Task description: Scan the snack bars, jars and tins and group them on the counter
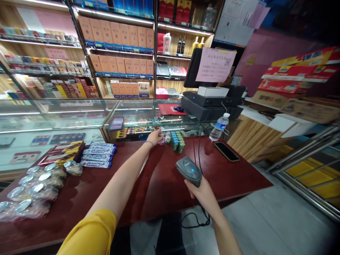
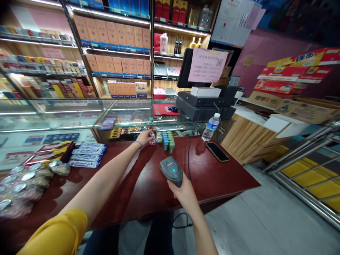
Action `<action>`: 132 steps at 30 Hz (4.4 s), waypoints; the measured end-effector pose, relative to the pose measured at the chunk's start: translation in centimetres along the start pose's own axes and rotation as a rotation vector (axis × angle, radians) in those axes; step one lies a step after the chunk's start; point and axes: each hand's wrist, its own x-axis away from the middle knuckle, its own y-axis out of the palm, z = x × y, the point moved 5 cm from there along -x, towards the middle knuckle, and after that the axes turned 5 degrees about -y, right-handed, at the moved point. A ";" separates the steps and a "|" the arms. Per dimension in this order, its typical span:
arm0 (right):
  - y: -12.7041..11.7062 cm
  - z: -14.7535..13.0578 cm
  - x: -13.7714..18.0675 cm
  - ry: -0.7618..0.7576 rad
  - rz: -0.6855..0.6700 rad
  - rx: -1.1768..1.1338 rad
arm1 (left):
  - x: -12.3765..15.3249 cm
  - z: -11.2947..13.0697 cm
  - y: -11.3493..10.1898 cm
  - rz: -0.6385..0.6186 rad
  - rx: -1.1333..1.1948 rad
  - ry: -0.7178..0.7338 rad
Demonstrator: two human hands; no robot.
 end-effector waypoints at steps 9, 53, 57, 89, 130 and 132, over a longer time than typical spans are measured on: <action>1.0 -1.7 1.1 -0.036 0.030 0.012 | 6.2 0.4 -8.6 0.008 0.442 -0.063; 11.9 -7.8 7.0 -0.161 -0.364 0.092 | 30.0 -9.0 -17.1 0.240 0.733 -0.110; 11.7 -7.4 6.8 -0.160 -0.352 0.097 | 29.9 -9.2 -20.8 0.184 0.576 -0.114; 12.7 -8.8 6.9 -0.176 -0.350 0.059 | 32.6 -14.4 -24.9 0.256 -0.552 -0.500; 2.5 -4.4 4.3 -0.042 0.003 -0.013 | 16.3 -1.4 -4.3 0.267 0.553 -0.021; 1.4 -4.1 4.0 -0.032 0.036 -0.022 | 14.4 -0.4 -2.1 0.220 0.611 -0.018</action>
